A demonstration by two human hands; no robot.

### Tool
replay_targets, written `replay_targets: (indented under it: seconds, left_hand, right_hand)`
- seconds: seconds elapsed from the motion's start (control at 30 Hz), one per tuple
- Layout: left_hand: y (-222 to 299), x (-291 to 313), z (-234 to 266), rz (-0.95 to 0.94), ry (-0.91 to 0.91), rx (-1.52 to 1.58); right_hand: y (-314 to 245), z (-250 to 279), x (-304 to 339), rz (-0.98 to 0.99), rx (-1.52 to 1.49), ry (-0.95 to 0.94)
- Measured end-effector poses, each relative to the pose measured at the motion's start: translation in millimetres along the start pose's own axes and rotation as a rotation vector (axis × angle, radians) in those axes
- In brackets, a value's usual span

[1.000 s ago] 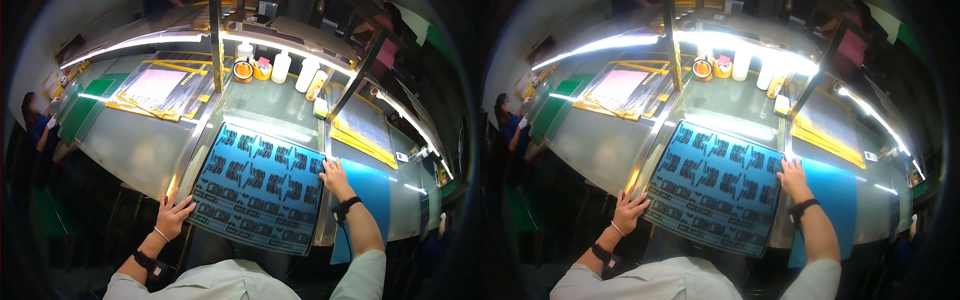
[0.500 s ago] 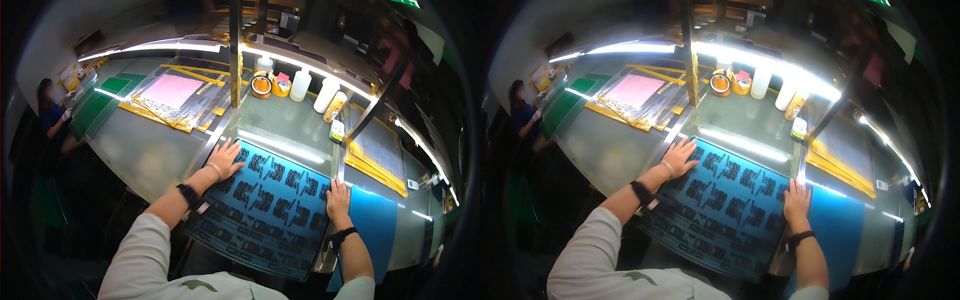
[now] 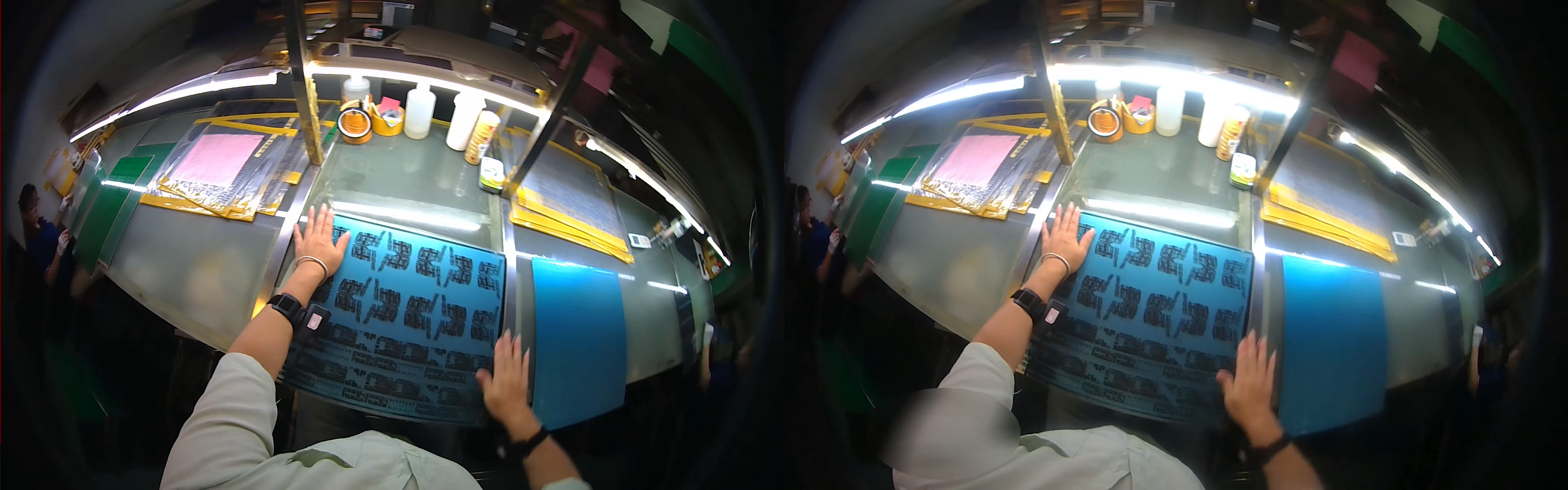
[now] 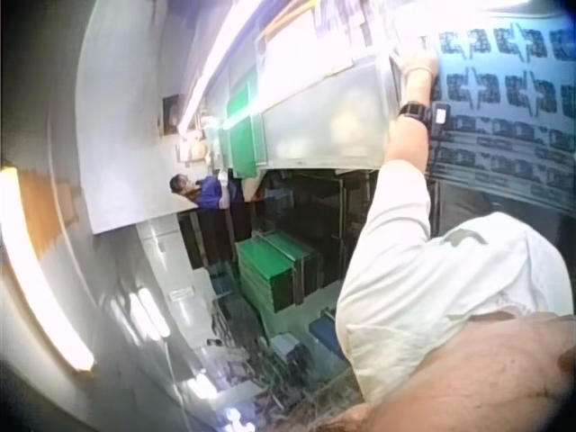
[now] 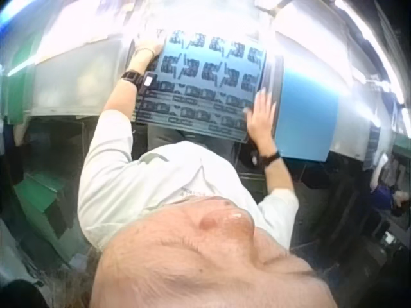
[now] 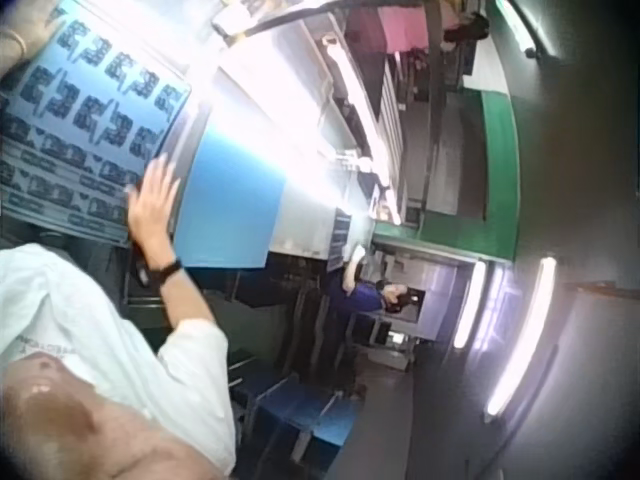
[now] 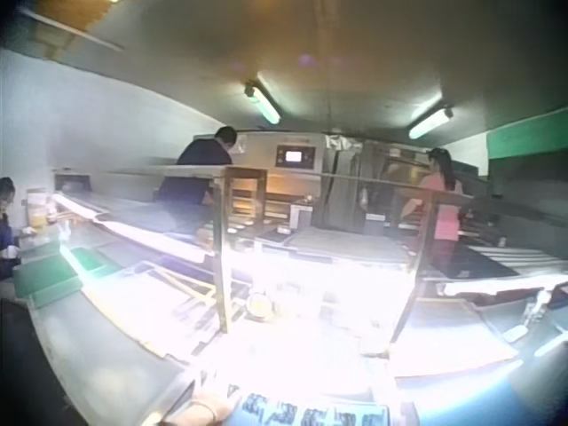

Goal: The recorder is inspecting and organizing blue sheets and patterned transparent plates on workstations and placing them in racks.

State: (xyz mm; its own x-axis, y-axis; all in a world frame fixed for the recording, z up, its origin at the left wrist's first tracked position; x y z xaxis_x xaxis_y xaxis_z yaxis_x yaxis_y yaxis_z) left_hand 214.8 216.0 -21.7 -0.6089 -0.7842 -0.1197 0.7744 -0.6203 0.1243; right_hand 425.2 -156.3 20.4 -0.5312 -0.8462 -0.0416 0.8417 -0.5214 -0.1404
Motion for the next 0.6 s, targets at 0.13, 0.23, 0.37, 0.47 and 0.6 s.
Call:
replay_targets:
  seconds: [0.13,0.23,0.37,0.47,0.6]
  left_hand:
    - [6,-1,1,0.028,-0.042,0.007]
    - [-2,34,14,0.037,-0.067,0.001]
    - [-8,160,34,-0.312,-0.055,0.061]
    - [-22,248,46,-0.253,0.013,0.096]
    - [-37,326,65,0.115,0.268,0.253]
  right_hand:
    - [-7,23,107,-0.024,-0.004,-0.053]
    - [10,13,119,-0.252,-0.367,-0.077]
    - [48,-51,110,-0.81,-1.609,-0.534]
    - [20,-45,95,-0.821,-1.991,-0.954]
    - [1,-18,74,-0.508,-1.863,-1.005]
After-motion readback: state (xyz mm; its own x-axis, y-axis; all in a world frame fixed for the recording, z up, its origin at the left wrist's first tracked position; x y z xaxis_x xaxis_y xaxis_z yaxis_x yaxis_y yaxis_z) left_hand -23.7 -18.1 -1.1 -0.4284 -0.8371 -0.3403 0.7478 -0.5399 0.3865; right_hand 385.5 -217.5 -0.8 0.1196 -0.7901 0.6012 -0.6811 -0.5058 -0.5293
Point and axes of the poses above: each hand's wrist, its own x-axis away from the middle knuckle, its own z-axis out of the back of the hand, y = z × x, the point moved 2 cm from there along -x, towards the middle knuckle, and after that the axes turned 15 degrees about -z, right-handed, at the moved point
